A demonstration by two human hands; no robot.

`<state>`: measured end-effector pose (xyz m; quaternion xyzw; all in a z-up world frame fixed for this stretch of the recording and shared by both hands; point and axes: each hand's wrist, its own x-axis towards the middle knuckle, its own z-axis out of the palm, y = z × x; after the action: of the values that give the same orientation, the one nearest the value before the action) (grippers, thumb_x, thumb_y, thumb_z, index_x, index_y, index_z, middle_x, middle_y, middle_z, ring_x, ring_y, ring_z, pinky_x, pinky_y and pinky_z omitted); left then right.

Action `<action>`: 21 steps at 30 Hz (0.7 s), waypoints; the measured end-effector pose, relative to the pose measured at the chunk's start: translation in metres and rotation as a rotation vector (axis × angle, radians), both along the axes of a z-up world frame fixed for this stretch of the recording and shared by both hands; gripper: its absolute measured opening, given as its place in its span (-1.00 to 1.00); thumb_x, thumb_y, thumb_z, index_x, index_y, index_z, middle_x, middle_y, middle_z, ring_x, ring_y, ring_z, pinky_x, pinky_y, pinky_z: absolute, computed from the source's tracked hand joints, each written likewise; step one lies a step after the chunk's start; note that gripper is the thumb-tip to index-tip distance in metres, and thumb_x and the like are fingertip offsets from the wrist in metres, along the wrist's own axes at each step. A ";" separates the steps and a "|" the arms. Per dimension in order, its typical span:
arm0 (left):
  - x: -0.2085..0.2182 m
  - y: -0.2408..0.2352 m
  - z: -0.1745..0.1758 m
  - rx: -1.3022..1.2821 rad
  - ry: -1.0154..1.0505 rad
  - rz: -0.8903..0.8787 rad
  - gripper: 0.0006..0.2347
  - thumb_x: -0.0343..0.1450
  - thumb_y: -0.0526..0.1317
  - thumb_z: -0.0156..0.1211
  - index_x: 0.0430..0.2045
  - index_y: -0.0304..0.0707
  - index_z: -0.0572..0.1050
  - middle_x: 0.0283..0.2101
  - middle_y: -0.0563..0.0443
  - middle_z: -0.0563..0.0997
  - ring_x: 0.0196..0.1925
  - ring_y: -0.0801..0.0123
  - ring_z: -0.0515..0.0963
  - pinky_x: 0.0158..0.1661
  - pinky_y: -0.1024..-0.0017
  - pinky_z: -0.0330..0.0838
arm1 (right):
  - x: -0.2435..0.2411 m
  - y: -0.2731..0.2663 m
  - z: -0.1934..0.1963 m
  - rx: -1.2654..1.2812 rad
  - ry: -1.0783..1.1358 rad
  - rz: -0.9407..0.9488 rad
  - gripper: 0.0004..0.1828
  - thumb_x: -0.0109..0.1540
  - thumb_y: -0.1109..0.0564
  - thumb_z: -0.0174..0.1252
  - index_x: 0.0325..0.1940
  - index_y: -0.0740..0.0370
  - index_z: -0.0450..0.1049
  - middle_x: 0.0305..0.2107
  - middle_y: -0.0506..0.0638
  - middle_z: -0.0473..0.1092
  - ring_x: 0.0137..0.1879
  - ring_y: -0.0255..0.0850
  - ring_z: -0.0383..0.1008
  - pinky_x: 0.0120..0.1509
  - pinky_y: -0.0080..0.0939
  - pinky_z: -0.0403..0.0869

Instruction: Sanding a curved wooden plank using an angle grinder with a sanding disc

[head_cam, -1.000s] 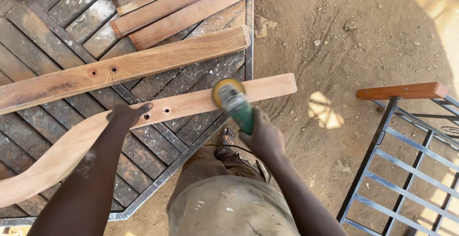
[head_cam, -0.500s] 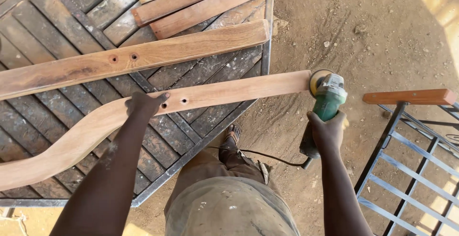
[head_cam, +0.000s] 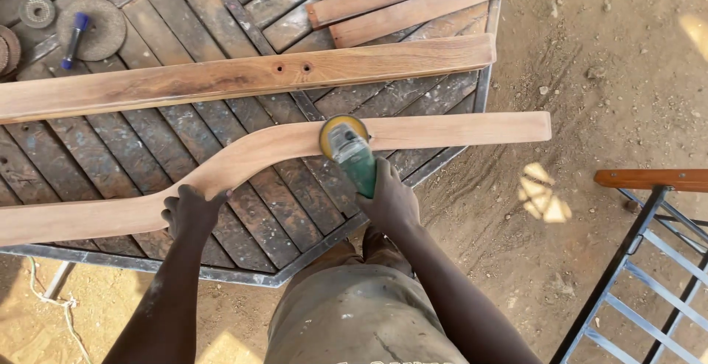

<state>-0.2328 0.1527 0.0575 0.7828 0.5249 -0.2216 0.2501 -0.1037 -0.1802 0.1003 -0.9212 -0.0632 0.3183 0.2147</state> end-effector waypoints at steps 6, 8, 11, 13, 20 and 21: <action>0.001 0.024 0.000 -0.026 0.068 -0.081 -0.33 0.38 0.21 0.33 0.19 -0.33 0.31 0.32 -0.48 0.20 0.36 -0.34 0.25 0.23 -0.20 0.27 | -0.013 -0.005 0.008 -0.107 -0.002 -0.161 -0.23 0.15 -0.11 0.20 0.36 0.15 0.10 0.02 0.35 0.40 0.07 0.49 0.49 0.22 0.47 0.44; 0.002 0.026 0.003 -0.033 0.081 -0.107 -0.33 0.39 0.19 0.33 0.22 -0.32 0.31 0.32 -0.47 0.23 0.35 -0.33 0.28 0.23 -0.17 0.30 | -0.009 -0.039 -0.004 -0.147 -0.032 -0.295 -0.20 0.14 -0.20 0.22 0.35 0.11 0.10 0.00 0.37 0.42 0.09 0.46 0.49 0.22 0.45 0.44; 0.001 0.034 -0.006 -0.018 0.086 -0.145 -0.34 0.39 0.20 0.33 0.20 -0.32 0.32 0.28 -0.47 0.27 0.32 -0.33 0.34 0.20 -0.12 0.34 | 0.003 -0.085 -0.008 -0.164 -0.102 -0.517 -0.20 0.15 -0.25 0.26 0.30 0.12 0.11 -0.03 0.45 0.42 0.13 0.47 0.46 0.25 0.44 0.40; -0.006 0.035 -0.010 -0.009 0.079 -0.166 -0.34 0.37 0.22 0.34 0.15 -0.33 0.34 0.25 -0.48 0.29 0.29 -0.34 0.37 0.19 -0.09 0.35 | 0.005 -0.116 -0.010 -0.155 -0.144 -0.611 -0.23 0.16 -0.22 0.28 0.26 0.16 0.12 -0.04 0.51 0.41 0.16 0.51 0.42 0.28 0.46 0.36; -0.004 0.038 -0.009 0.011 0.073 -0.242 -0.25 0.34 0.31 0.30 0.15 -0.43 0.35 0.20 -0.55 0.34 0.25 -0.40 0.44 0.16 -0.07 0.43 | 0.004 -0.088 -0.010 -0.112 -0.257 -0.689 -0.18 0.13 -0.14 0.41 0.21 0.30 0.11 -0.08 0.51 0.36 0.12 0.50 0.42 0.25 0.46 0.35; -0.004 0.039 -0.009 0.009 0.066 -0.265 -0.24 0.35 0.32 0.29 0.15 -0.46 0.35 0.19 -0.57 0.35 0.25 -0.41 0.45 0.15 -0.07 0.45 | -0.001 -0.067 -0.004 -0.022 -0.237 -0.665 -0.23 0.19 -0.05 0.37 0.24 0.31 0.06 -0.09 0.55 0.35 0.12 0.55 0.41 0.23 0.53 0.35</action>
<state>-0.2367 0.1913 0.0480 0.8386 0.4260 -0.2760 0.1979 -0.1049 -0.2473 0.0965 -0.9241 0.2193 0.1227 0.2880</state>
